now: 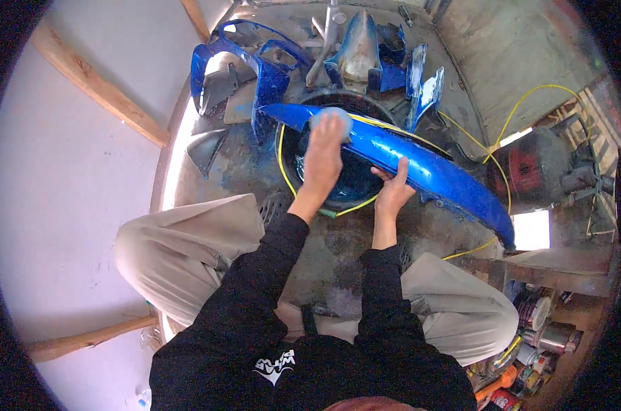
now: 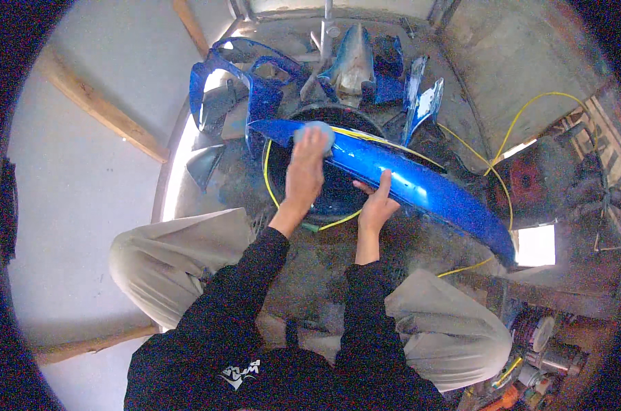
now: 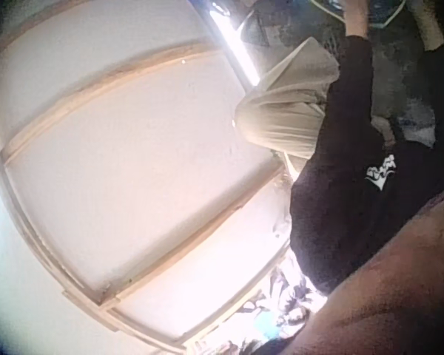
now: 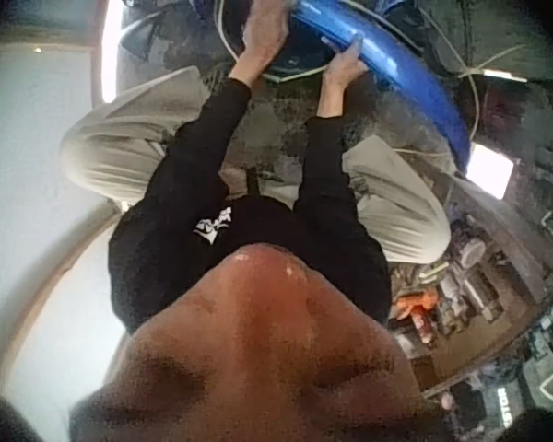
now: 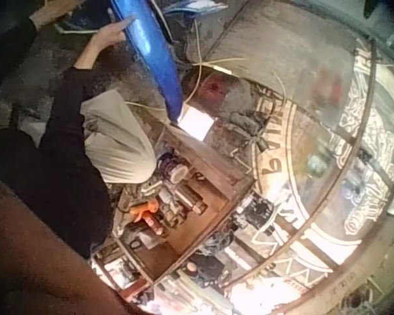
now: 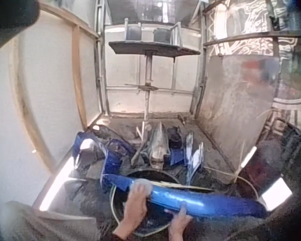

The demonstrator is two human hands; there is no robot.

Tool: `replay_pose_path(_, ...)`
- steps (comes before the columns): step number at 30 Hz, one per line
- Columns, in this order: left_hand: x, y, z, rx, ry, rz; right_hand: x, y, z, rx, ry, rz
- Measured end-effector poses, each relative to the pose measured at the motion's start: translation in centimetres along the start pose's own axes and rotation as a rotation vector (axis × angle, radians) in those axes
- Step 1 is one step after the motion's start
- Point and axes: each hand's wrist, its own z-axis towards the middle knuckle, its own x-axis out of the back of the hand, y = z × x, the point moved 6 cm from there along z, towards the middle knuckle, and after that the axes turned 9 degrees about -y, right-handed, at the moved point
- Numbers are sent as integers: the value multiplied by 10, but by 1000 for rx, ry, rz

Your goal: The person wet sands motorcycle body panels, dipping sandpaper into a bucket of water and scrubbing the surfaces of the parts.

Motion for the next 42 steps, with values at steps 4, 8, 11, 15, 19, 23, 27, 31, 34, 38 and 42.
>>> replay_pose_path(4,19,-55,14,65,55,-99,11,19,1,-87,-36,39)
replay_pose_path(8,25,-59,2,57,90,-80,2,15,0,-28,-18,48)
replay_pose_path(11,22,-47,2,22,-11,-78,7,10,-4,-9,-17,29)
replay_pose_path(15,42,-79,12,222,-15,-45,-7,8,-4,-18,24,12)
replay_pose_path(19,25,-54,17,10,-54,-37,-11,0,-2,-39,30,5)
replay_pose_path(23,33,-66,62,-42,-281,0,-27,-20,18,-143,-60,-5)
replay_pose_path(27,32,-100,110,-136,-874,133,-34,-15,33,-317,-274,-75)
replay_pose_path(31,46,-93,145,-242,-1058,258,-34,-21,35,-468,-432,-273)
replay_pose_path(34,59,-71,136,-423,-1022,127,-37,-32,33,-524,-531,-361)
replay_pose_path(38,62,-67,92,-277,-1000,-13,-36,-40,48,-671,-595,-493)
replay_pose_path(42,52,-109,47,-220,-430,-228,-44,-42,63,-724,-653,-620)
